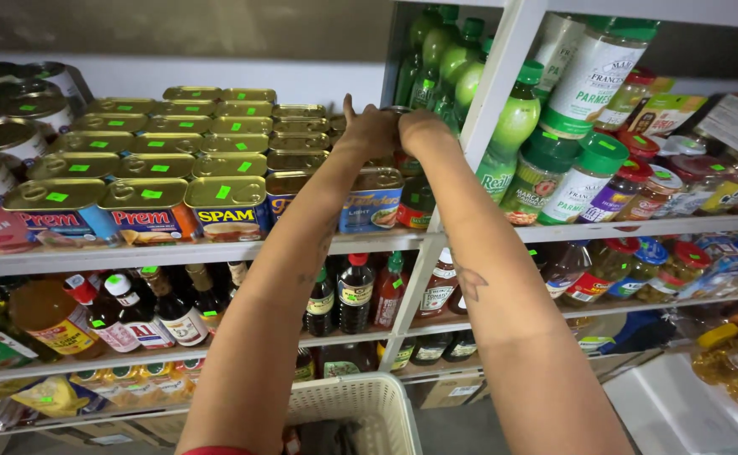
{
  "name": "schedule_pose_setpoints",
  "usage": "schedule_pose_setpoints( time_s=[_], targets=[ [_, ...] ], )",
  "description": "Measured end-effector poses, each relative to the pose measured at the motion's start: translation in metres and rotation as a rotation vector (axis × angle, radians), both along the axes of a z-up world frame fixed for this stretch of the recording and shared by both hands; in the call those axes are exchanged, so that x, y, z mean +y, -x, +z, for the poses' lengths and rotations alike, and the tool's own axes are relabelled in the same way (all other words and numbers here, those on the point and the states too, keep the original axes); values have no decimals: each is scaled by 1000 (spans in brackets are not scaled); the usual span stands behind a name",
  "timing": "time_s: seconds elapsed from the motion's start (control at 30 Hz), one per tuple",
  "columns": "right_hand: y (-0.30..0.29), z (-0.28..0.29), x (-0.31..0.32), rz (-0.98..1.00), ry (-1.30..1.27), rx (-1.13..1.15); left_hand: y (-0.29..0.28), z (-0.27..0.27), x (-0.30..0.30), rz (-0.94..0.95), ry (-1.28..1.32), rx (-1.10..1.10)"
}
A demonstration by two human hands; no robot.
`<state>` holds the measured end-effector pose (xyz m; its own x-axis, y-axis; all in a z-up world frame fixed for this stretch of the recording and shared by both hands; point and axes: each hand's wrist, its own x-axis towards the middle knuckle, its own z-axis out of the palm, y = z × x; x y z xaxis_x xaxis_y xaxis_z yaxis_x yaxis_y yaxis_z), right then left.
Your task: The recorder is wiping canned food items with a cloth and placing them into a shopping basket in a grocery store.
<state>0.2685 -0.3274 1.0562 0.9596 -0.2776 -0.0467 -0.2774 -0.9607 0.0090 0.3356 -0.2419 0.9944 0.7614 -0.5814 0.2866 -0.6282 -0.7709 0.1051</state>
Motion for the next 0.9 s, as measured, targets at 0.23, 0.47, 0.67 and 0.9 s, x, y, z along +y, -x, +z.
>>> schedule_pose_setpoints(
  time_s=[0.23, 0.47, 0.67, 0.9],
  targets=[
    [-1, -3, 1, -86, -147, -70, -4, 1, -7, 13, -47, -25],
    [-6, -15, 3, -168, -289, -127, -24, -8, -9, 9, -67, -70],
    [-60, -55, -29, 20, -2, -86, -14, -3, -3, -14, -26, -39],
    [10, -37, -29, 427, 172, -573, -35, 3, 2, -100, -57, -134]
  ],
)
